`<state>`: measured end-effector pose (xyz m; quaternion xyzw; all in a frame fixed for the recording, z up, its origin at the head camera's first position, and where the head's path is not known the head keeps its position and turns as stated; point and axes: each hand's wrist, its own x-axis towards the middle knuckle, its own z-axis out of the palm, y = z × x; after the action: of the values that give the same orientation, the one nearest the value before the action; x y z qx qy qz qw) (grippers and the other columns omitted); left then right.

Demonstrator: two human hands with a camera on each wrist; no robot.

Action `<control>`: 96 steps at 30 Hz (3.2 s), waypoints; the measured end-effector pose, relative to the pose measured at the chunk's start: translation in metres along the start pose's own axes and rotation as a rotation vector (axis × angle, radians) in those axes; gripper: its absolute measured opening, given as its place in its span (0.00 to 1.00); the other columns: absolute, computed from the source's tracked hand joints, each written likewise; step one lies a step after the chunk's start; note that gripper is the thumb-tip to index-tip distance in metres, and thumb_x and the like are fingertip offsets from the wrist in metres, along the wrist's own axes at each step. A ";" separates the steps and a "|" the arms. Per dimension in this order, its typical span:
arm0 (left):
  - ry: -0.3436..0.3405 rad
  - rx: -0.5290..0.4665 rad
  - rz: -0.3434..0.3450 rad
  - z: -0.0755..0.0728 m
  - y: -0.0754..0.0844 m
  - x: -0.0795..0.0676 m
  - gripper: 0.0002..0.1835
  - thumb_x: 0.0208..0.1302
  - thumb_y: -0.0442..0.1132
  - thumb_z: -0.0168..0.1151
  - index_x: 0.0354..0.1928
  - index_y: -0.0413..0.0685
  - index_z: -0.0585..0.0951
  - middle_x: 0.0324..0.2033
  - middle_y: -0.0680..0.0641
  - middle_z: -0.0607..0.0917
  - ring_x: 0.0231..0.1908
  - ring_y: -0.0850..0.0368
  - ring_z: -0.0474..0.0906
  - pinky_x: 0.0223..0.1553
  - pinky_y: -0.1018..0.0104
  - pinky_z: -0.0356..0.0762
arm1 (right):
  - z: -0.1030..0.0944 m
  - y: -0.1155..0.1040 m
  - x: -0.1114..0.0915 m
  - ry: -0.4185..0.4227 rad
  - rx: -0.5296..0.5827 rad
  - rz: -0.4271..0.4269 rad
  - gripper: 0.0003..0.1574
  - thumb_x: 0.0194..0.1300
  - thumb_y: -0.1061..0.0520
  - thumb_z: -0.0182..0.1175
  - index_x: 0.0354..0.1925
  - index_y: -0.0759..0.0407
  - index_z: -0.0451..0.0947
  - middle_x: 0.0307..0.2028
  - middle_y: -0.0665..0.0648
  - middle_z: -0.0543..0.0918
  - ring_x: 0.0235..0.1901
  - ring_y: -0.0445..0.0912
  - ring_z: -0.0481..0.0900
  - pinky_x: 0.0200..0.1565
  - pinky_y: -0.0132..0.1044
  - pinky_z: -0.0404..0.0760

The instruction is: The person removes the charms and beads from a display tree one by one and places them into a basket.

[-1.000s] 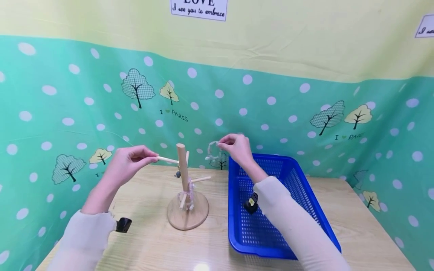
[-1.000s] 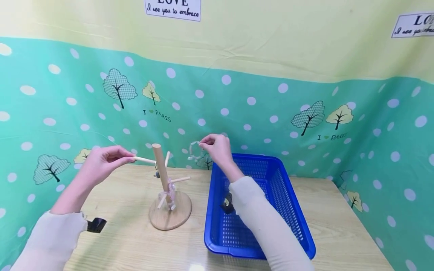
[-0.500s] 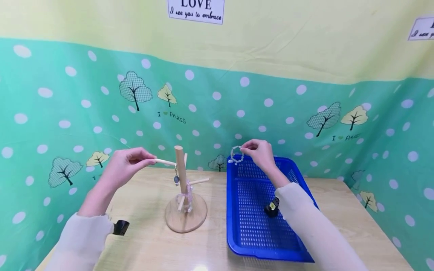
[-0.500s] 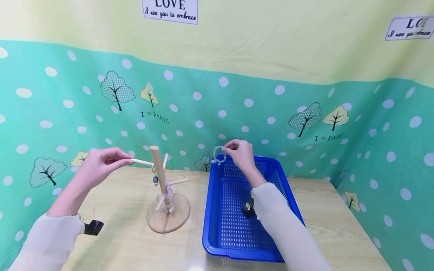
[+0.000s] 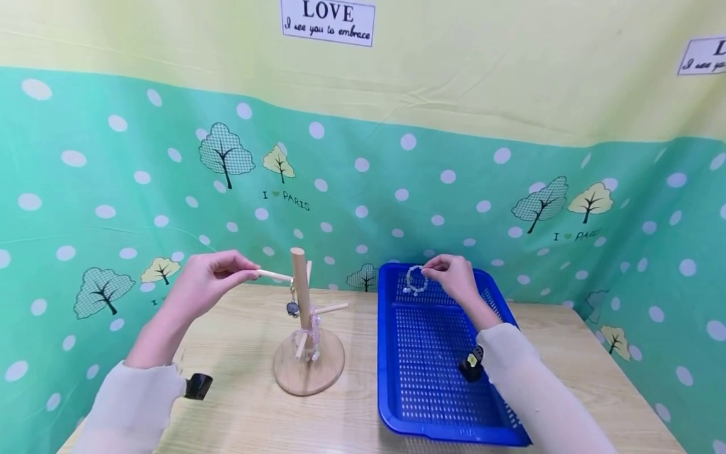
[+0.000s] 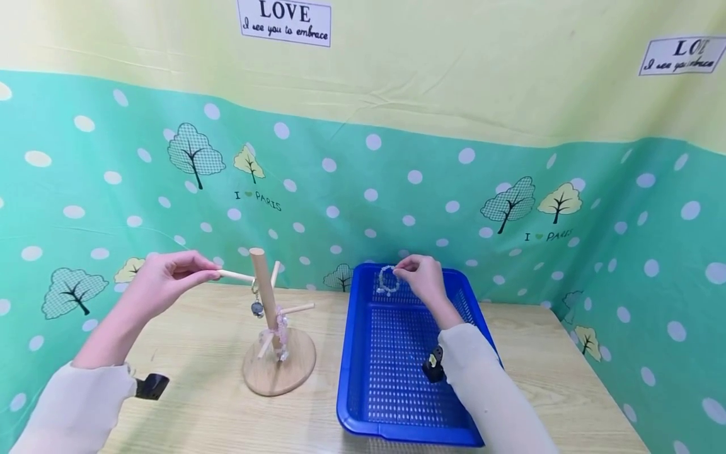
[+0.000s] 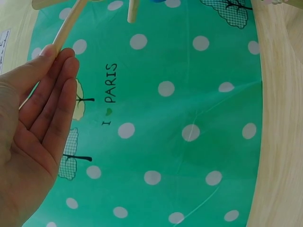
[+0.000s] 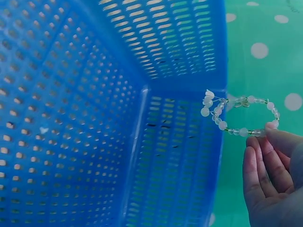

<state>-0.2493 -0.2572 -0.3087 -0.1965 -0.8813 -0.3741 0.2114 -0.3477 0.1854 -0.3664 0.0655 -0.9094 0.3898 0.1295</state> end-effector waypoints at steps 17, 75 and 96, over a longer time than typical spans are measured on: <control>-0.041 0.004 -0.020 -0.005 0.002 0.003 0.02 0.63 0.35 0.69 0.37 0.46 0.87 0.31 0.42 0.89 0.27 0.71 0.81 0.28 0.75 0.78 | 0.012 0.019 0.006 -0.074 0.003 0.061 0.09 0.64 0.55 0.69 0.38 0.60 0.86 0.37 0.61 0.89 0.34 0.49 0.85 0.36 0.40 0.82; -0.037 -0.005 -0.022 -0.004 0.003 0.003 0.01 0.63 0.37 0.69 0.35 0.48 0.87 0.27 0.62 0.87 0.26 0.71 0.82 0.28 0.76 0.76 | 0.051 0.033 -0.014 -0.559 0.063 0.159 0.04 0.60 0.65 0.69 0.32 0.68 0.84 0.27 0.58 0.88 0.28 0.45 0.86 0.38 0.41 0.87; -0.050 0.013 -0.037 -0.004 0.002 0.005 0.03 0.64 0.38 0.69 0.36 0.48 0.88 0.29 0.51 0.89 0.27 0.71 0.82 0.29 0.76 0.77 | 0.050 0.029 -0.012 -0.559 0.114 0.133 0.07 0.61 0.64 0.69 0.37 0.69 0.84 0.33 0.62 0.90 0.31 0.44 0.86 0.40 0.44 0.86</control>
<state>-0.2521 -0.2578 -0.3029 -0.1881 -0.8923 -0.3671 0.1835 -0.3515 0.1690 -0.4230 0.1179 -0.8887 0.4148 -0.1556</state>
